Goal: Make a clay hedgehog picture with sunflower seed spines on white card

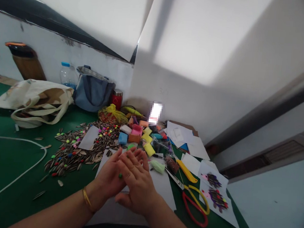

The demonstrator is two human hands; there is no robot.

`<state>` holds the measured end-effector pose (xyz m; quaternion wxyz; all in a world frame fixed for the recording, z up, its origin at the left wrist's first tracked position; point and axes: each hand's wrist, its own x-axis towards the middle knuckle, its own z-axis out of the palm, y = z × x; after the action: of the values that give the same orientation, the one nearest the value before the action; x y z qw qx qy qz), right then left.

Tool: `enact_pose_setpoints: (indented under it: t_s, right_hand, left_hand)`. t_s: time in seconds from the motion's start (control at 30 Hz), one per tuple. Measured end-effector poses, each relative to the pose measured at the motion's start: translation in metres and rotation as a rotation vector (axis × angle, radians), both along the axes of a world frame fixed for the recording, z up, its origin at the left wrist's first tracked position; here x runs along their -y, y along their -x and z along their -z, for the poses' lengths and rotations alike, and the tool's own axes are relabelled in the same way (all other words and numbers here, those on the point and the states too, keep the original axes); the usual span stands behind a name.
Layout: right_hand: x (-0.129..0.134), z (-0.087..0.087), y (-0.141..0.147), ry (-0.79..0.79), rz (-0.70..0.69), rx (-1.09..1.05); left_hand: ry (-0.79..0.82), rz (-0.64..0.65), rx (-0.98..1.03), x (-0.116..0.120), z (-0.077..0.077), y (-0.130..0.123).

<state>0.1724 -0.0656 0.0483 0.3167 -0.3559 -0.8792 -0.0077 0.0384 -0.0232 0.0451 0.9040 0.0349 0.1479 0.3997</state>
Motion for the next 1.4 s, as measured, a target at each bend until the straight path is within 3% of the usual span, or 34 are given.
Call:
enact_pose_setpoints:
  t_s: [0.13, 0.27, 0.4, 0.57, 0.93, 1.13, 1.33, 1.4]
  right_hand:
    - [-0.003, 0.01, 0.0, 0.039, 0.122, 0.01]
    - [-0.001, 0.019, 0.01, 0.037, 0.085, 0.028]
    - [0.008, 0.015, 0.02, 0.025, -0.027, 0.052]
    - [0.015, 0.005, 0.022, 0.065, 0.015, 0.067]
    - [0.001, 0.008, 0.01, 0.158, 0.276, 0.04]
    - [0.002, 0.005, 0.008, 0.166, 0.231, 0.068]
    - [0.011, 0.001, 0.016, 0.131, -0.007, 0.104]
    - [0.012, 0.001, 0.016, 0.103, 0.003, 0.099]
  left_hand:
    - [-0.002, 0.036, -0.063, 0.004, -0.005, -0.004]
    - [-0.014, -0.064, -0.137, 0.002, -0.004, -0.002]
    - [-0.142, -0.128, -0.116, -0.001, 0.003, 0.002]
    - [-0.213, -0.11, -0.212, 0.0, 0.003, -0.001]
    - [-0.103, -0.031, -0.057, 0.008, 0.005, -0.012]
    - [-0.024, 0.019, -0.01, 0.011, 0.006, -0.013]
    - [-0.142, -0.185, -0.13, 0.019, 0.015, -0.034]
    - [-0.178, -0.427, -0.187, 0.027, 0.018, -0.044]
